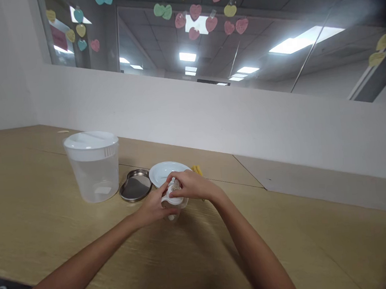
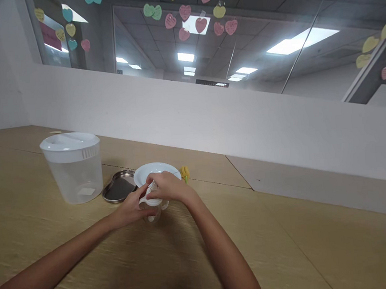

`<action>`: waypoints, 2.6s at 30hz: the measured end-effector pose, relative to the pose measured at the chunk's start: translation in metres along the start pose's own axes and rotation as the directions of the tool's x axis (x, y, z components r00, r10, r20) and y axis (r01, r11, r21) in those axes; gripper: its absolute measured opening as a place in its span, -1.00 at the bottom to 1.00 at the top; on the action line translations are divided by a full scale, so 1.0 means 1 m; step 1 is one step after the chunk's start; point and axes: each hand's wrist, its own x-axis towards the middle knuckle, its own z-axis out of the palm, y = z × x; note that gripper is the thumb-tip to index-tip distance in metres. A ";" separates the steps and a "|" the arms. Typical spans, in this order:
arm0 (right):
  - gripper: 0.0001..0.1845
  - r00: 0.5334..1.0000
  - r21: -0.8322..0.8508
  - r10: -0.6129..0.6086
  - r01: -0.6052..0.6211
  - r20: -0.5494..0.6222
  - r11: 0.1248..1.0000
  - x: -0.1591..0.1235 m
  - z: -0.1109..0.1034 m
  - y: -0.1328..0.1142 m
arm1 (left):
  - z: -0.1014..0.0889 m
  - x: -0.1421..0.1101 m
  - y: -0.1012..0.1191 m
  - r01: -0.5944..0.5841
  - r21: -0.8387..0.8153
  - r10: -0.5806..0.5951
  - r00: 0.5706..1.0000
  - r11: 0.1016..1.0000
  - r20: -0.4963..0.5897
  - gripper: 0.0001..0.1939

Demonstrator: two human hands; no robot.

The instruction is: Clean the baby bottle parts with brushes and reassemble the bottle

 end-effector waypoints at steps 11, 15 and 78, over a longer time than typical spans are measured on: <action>-0.75 0.997 0.111 -0.066 0.069 -0.031 0.991 -0.005 -0.002 0.003 | -0.002 -0.002 0.000 -0.014 -0.099 0.018 0.999 0.995 0.042 -0.13; -0.75 0.980 -0.032 0.093 -0.101 -0.176 0.994 -0.004 -0.004 -0.004 | 0.000 -0.003 -0.002 0.025 -0.075 -0.022 0.999 0.997 0.043 -0.06; -0.92 0.762 0.900 0.634 -0.174 -0.134 0.400 0.031 0.022 0.072 | -0.007 0.005 -0.003 0.156 -0.268 -0.132 0.985 0.951 0.109 -0.07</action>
